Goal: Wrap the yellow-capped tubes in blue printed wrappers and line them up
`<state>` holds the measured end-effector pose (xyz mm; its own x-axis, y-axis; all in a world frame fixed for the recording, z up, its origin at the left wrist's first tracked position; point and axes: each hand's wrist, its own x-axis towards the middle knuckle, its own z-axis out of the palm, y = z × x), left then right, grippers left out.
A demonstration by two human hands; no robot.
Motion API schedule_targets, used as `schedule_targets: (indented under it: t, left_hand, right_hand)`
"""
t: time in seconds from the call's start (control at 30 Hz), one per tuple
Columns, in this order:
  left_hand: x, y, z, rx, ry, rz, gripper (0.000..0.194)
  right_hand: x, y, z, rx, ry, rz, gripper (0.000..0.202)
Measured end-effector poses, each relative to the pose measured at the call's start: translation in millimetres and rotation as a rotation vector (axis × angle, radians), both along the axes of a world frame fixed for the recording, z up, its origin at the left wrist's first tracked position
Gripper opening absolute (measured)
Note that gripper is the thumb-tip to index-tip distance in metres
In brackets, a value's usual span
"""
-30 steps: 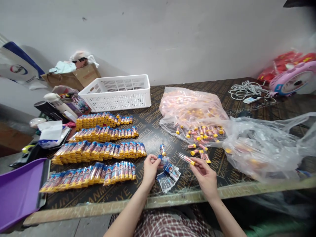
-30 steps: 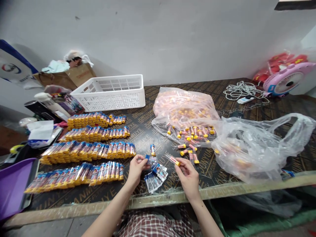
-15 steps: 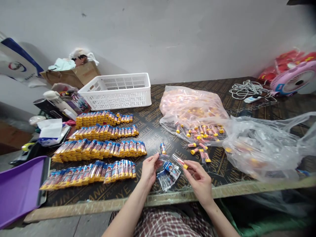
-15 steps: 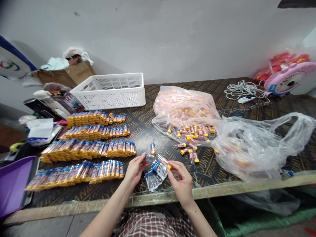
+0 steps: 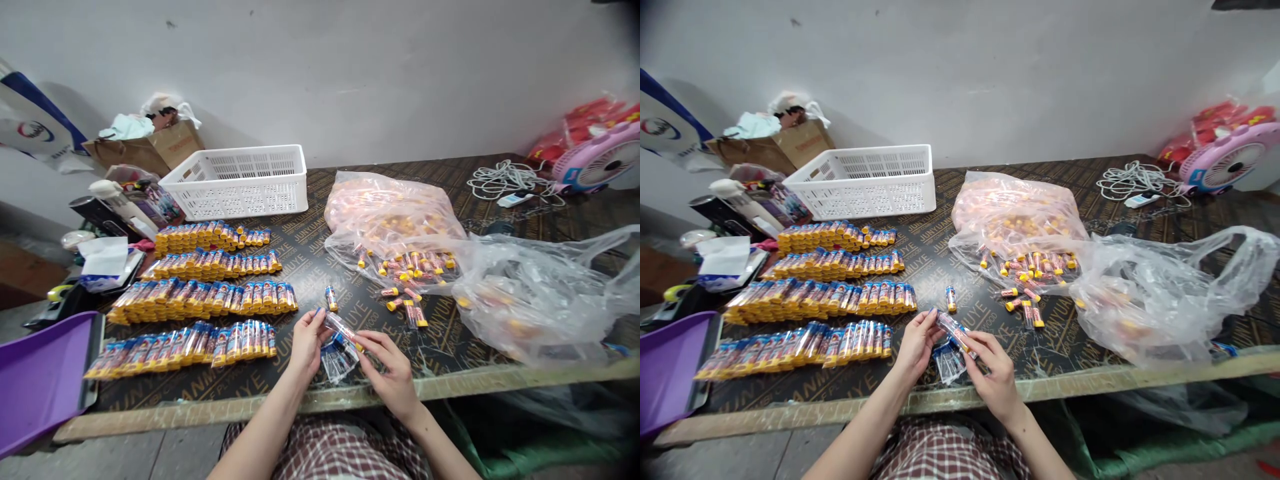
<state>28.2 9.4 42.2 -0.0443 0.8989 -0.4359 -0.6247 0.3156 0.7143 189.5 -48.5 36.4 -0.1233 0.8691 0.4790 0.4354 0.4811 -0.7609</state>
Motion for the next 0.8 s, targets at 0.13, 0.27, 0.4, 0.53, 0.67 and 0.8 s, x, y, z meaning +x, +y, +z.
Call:
schedule_targets:
  t: [0.13,0.27,0.4,0.53,0.67,0.8]
  left_hand:
    - [2,-5,8.7,0.034,0.026,-0.087,0.045]
    - [4,-12,17.3,0.045,0.054,-0.269,0.057]
    - [6,-21,22.8,0.07,0.113,-0.495,0.042]
    - [9,-27,25.4,0.082,0.151,-0.571,0.039]
    - [12,-30,25.3,0.068,0.163,-0.573,0.037]
    - [14,-33,24.0,0.069,0.186,-0.573,0.036]
  right_hand:
    - [3,1,-2.1,-0.056,0.01,0.039,0.037]
    - [5,4,-3.8,-0.005,-0.035,-0.003,0.049]
    - [7,7,0.2,0.036,-0.065,0.029,0.075]
    - [9,8,5.1,-0.028,-0.027,0.19,0.085]
    - [9,7,4.9,-0.096,0.022,0.282,0.087]
    - [8,5,3.9,-0.129,0.096,0.276,0.085]
